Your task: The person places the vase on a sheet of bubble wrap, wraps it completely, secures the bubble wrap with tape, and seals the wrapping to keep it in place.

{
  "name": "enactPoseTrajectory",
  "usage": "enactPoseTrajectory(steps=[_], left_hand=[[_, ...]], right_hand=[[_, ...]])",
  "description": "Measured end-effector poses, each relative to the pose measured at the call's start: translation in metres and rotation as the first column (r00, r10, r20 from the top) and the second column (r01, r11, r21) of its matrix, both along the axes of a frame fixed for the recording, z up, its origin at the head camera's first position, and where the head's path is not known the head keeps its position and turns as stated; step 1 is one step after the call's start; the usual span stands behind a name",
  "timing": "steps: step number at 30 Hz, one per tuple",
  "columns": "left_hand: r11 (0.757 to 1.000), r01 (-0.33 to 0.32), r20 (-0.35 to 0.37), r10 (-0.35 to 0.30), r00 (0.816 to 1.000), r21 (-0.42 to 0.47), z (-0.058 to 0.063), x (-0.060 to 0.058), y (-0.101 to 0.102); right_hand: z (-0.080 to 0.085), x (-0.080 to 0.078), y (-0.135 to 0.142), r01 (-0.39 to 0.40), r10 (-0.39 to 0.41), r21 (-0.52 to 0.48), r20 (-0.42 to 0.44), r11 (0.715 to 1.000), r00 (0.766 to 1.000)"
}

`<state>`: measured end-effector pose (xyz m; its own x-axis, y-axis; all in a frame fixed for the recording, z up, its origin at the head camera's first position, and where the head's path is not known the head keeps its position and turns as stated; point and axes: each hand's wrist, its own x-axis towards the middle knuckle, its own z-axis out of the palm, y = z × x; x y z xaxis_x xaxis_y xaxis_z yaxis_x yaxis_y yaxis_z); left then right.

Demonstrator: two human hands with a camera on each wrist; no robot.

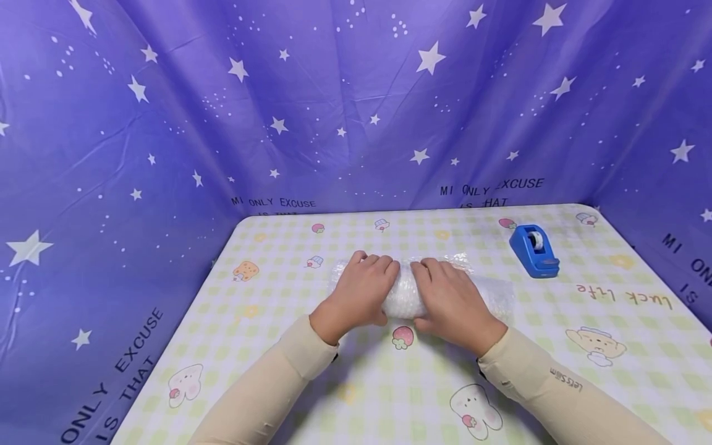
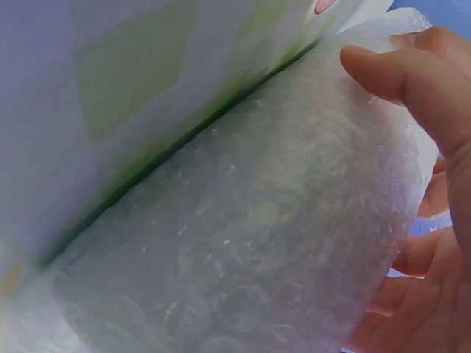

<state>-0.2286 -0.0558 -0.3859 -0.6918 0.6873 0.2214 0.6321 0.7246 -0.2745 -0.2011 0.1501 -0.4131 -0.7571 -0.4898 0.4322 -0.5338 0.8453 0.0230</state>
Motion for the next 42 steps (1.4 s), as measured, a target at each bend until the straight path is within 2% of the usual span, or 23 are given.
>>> enactPoseTrajectory(steps=[11, 20, 30, 36, 42], left_hand=[[1.000, -0.007, 0.075, 0.008, 0.997, -0.022, 0.004, -0.009, 0.001], [1.000, 0.020, 0.091, -0.020, 0.996, 0.007, 0.009, -0.018, 0.002], [1.000, -0.005, 0.149, 0.004, 0.989, 0.009, 0.006, -0.017, -0.001], [1.000, -0.007, 0.144, 0.005, 0.990, 0.015, 0.003, -0.014, -0.002], [1.000, -0.018, 0.146, 0.015, 0.989, 0.018, 0.000, -0.010, -0.003]], right_hand=[[0.000, -0.005, 0.001, 0.016, -0.016, 0.027, -0.010, 1.000, 1.000], [0.001, -0.014, 0.002, 0.037, -0.035, 0.058, -0.041, 0.998, 0.999], [0.000, -0.016, 0.002, 0.039, -0.040, 0.068, 0.021, 0.997, 0.999], [-0.001, -0.017, 0.002, 0.038, -0.041, 0.068, 0.047, 0.997, 0.998], [-0.001, -0.018, 0.003, 0.036, -0.038, 0.063, 0.037, 0.997, 0.999]])
